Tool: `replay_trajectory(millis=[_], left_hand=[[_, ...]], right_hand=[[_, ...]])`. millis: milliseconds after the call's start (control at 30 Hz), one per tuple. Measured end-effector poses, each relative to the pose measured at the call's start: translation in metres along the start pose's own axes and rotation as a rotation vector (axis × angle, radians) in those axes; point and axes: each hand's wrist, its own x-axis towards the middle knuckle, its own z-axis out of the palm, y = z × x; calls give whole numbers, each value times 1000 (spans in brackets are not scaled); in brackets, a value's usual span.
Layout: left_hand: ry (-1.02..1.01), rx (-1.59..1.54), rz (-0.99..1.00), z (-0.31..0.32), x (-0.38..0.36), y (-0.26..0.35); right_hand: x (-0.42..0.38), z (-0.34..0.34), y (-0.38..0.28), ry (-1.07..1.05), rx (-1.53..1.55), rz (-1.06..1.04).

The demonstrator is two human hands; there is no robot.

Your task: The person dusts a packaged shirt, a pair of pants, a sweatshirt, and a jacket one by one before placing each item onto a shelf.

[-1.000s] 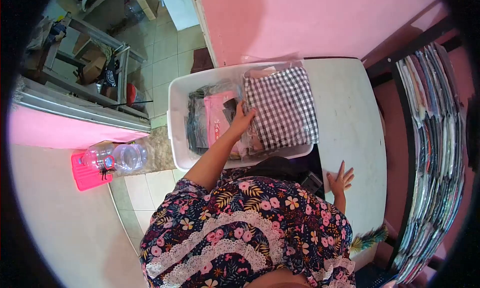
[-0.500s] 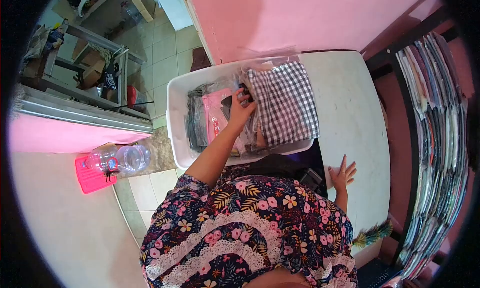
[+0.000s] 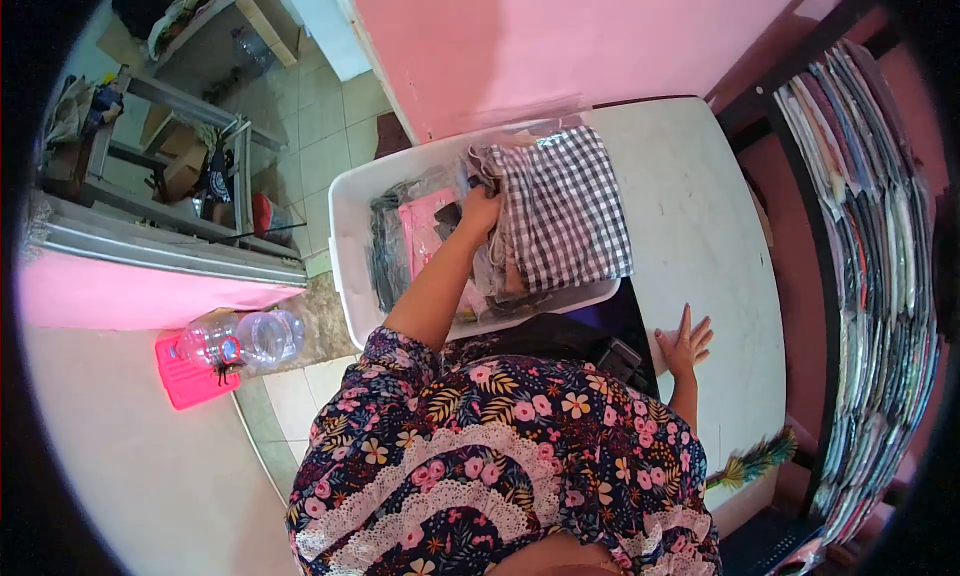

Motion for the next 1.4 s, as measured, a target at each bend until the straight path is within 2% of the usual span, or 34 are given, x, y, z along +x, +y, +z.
replay_trajectory(millis=[33,67,133,167,200,233,300,333,400,467,500,533,567,600,667,700,733,800,867,933,967,1000,1033,1067,1100,1133,1200,1233,1367,1400], left_hand=[[48,112,97,-11,5,8],[34,118,112,-12,6,16],[56,-200,172,-16,4,31],[39,-189,178,-19,2,41],[36,-149,251,-24,-5,63],[37,-109,330,23,-50,83],[61,100,408,10,-56,113],[69,146,513,-20,-40,124],[95,275,664,-24,-62,160],[37,238,650,-23,-82,187],[52,315,645,-19,-98,204],[9,248,647,-15,-108,212],[-6,328,660,-28,-115,227],[47,214,714,-24,-118,226],[-49,75,650,-12,-134,244],[-91,-11,634,2,-150,257],[-120,-74,622,3,-151,253],[-83,47,704,9,-150,251],[-176,-234,592,42,-150,252],[-270,-206,564,71,-144,247],[-290,-218,389,86,-127,233],[-531,-247,486,100,-107,216],[-511,-135,473,123,-117,212],[-575,-173,346,143,-127,200],[-644,-47,323,156,-115,178],[-803,-124,128,167,-82,132],[-847,285,-81,163,-25,48],[-798,517,28,152,-18,22],[-829,557,39,132,-18,-16],[-778,524,5,124,-39,-1]], right_hand=[[-1,3,-13,-6,-7,10],[0,2,-14,4,8,22],[-3,4,-15,-2,22,-8],[-3,5,-15,1,36,8],[-3,4,-18,7,34,-2],[5,-16,40,14,37,-18],[5,-14,38,17,54,-21],[1,-5,11,18,54,-32],[1,-3,15,74,87,-13],[7,17,46,178,281,-236],[5,13,53,342,531,-401],[-2,9,61,377,538,-346],[-18,14,49,460,549,-285],[-29,12,59,539,563,-227],[-50,14,87,642,550,-122],[-61,14,105,747,482,-4],[-68,17,123,845,420,97],[-85,29,153,945,238,290],[-118,33,174,999,252,389],[-144,47,182,952,123,641],[-156,60,182,916,129,734],[-166,71,182,876,136,831],[-175,77,175,826,218,832],[-186,81,166,780,299,838],[-190,93,163,758,350,794],[-194,89,149,669,420,777],[-199,86,131,647,518,748],[-200,88,129,634,545,723],[-196,89,122,590,696,696],[-192,88,124,573,705,679]])
